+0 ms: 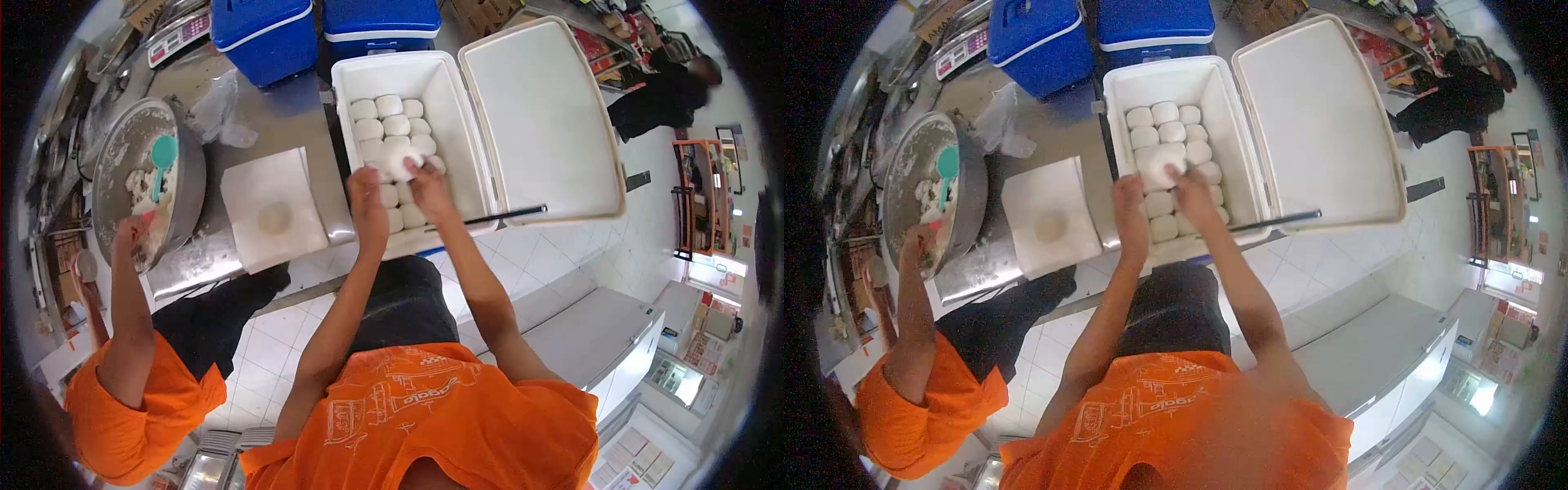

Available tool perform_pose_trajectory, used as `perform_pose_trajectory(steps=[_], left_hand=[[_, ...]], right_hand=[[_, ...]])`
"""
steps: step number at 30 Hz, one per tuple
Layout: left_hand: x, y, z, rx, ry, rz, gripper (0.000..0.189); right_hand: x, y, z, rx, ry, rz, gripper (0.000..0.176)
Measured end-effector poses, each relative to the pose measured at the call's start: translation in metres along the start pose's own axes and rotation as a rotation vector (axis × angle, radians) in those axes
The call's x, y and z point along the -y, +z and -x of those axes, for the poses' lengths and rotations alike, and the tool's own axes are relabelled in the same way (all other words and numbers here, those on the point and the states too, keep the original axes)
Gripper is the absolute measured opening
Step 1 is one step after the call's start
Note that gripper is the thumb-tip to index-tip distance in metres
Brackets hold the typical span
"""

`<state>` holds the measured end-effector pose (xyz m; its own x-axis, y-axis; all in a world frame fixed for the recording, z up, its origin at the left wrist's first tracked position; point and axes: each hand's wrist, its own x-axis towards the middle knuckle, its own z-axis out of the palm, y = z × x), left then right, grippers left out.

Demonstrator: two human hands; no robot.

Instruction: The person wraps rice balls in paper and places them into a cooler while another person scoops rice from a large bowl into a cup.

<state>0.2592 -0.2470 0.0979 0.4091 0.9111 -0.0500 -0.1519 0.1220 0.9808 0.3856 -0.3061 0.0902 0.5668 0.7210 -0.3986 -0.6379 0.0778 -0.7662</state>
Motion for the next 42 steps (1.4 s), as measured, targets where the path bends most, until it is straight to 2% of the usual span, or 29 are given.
perform_pose_trajectory(steps=[3, 4, 5, 7, 8, 9, 11, 12, 13, 15, 18, 21, 22, 24, 25, 27, 28, 29, 31, 32, 34, 35, 36, 37, 38, 39, 40, 41, 42], left_hand=[[0.055, 0.035, -0.044, 0.462, -0.353, -0.283, 0.03], [0.062, 0.054, -0.059, 0.575, -0.419, -0.403, 0.035], [0.08, 0.073, -0.071, 0.563, -0.43, -0.395, 0.035], [0.131, 0.108, -0.088, 0.57, 0.141, -1.015, 0.044], [0.152, 0.119, -0.095, 0.459, 0.428, -1.193, 0.05], [0.163, 0.124, -0.101, 0.449, 0.412, -1.19, 0.05], [0.184, 0.124, -0.105, 0.577, 0.308, -1.184, 0.056], [0.191, 0.121, -0.102, 0.536, 0.306, -1.089, 0.059], [0.197, 0.12, -0.097, 0.547, 0.292, -1.097, 0.059], [0.189, 0.111, -0.091, 0.64, 0.284, -1.174, 0.063], [0.177, 0.11, -0.083, 0.625, 0.253, -1.161, 0.065], [0.167, 0.111, -0.082, 0.655, 0.154, -1.155, 0.068], [0.163, 0.111, -0.08, 0.648, 0.146, -1.157, 0.068], [0.14, 0.112, -0.075, 0.615, 0.139, -1.33, 0.062], [0.124, 0.106, -0.071, 0.607, 0.131, -1.328, 0.062], [0.065, 0.08, -0.063, 0.77, -0.267, -0.658, 0.044], [0.04, 0.062, -0.053, 0.717, -0.121, -0.502, 0.033], [0.016, 0.041, -0.042, 0.664, 0.023, -0.349, 0.023], [-0.037, -0.006, -0.023, 0.571, 0.003, -0.306, 0.01], [-0.041, -0.039, -0.007, 0.51, -0.057, -0.362, 0.01], [-0.039, -0.105, 0.017, 0.366, -0.161, -0.542, 0.011], [-0.038, -0.139, 0.025, 0.289, -0.205, -0.666, 0.011], [-0.017, -0.184, 0.037, 0.246, -0.154, -0.781, 0.02], [0.002, -0.223, 0.046, 0.203, -0.098, -0.894, 0.031], [0.004, -0.246, 0.046, 0.141, 0.006, -1.064, 0.048], [0.005, -0.267, 0.046, 0.083, 0.109, -1.229, 0.065], [0.011, -0.292, 0.046, 0.147, 0.091, -1.232, 0.092], [0.011, -0.312, 0.04, 0.244, 0.1, -1.273, 0.079], [0.018, -0.332, 0.037, 0.326, 0.153, -1.331, 0.069]], right_hand=[[0.033, -0.051, -0.063, -0.003, -0.268, 0.349, 0.056], [0.052, -0.051, -0.072, -0.12, -0.2, 0.261, 0.057], [0.059, -0.055, -0.087, -0.115, -0.186, 0.27, 0.057], [0.073, -0.062, -0.12, -0.231, -0.299, 0.814, 0.058], [0.073, -0.054, -0.134, -0.241, -0.341, 0.782, 0.06], [0.065, -0.061, -0.155, -0.23, -0.332, 0.794, 0.06], [0.047, -0.075, -0.192, -0.219, -0.633, 1.511, 0.065], [0.041, -0.075, -0.203, -0.198, -0.528, 1.688, 0.063], [0.04, -0.078, -0.211, -0.196, -0.509, 1.681, 0.063], [0.033, -0.083, -0.235, 0.089, 0.185, 1.899, 0.051], [-0.055, -0.193, -0.293, -0.092, 0.139, 0.906, 0.036], [-0.055, -0.173, -0.279, -0.137, 0.048, 1.277, 0.027], [-0.051, -0.165, -0.277, -0.128, 0.051, 1.28, 0.027], [-0.04, -0.154, -0.27, 0.009, -0.25, 1.395, 0.028], [-0.042, -0.15, -0.26, 0.019, -0.247, 1.401, 0.028], [-0.051, -0.144, -0.245, -0.001, -0.462, 1.587, 0.036], [-0.065, -0.159, -0.255, 0.125, -0.486, 1.55, 0.044], [-0.056, -0.151, -0.258, 0.135, -0.482, 1.546, 0.044], [-0.026, -0.123, -0.256, 0.235, -0.041, 1.789, 0.044], [-0.051, -0.153, -0.267, 0.172, -0.312, 1.975, 0.045], [-0.033, -0.144, -0.262, 0.05, -0.273, 1.831, 0.048], [-0.017, -0.111, -0.235, -0.049, -0.482, 1.671, 0.042], [-0.013, -0.103, -0.229, -0.096, -0.684, 1.522, 0.037], [0.009, -0.053, -0.191, -0.142, -0.802, 1.319, 0.03], [0.015, -0.011, -0.153, -0.277, -0.658, 1.13, 0.026], [0.012, 0.022, -0.115, -0.188, -0.692, 1.137, 0.024], [0.002, 0.051, -0.075, -0.099, -0.724, 1.149, 0.022], [-0.021, 0.083, -0.035, 0.022, -0.666, 1.13, 0.029], [-0.058, 0.087, -0.009, 0.246, -0.553, 1.137, 0.02]])
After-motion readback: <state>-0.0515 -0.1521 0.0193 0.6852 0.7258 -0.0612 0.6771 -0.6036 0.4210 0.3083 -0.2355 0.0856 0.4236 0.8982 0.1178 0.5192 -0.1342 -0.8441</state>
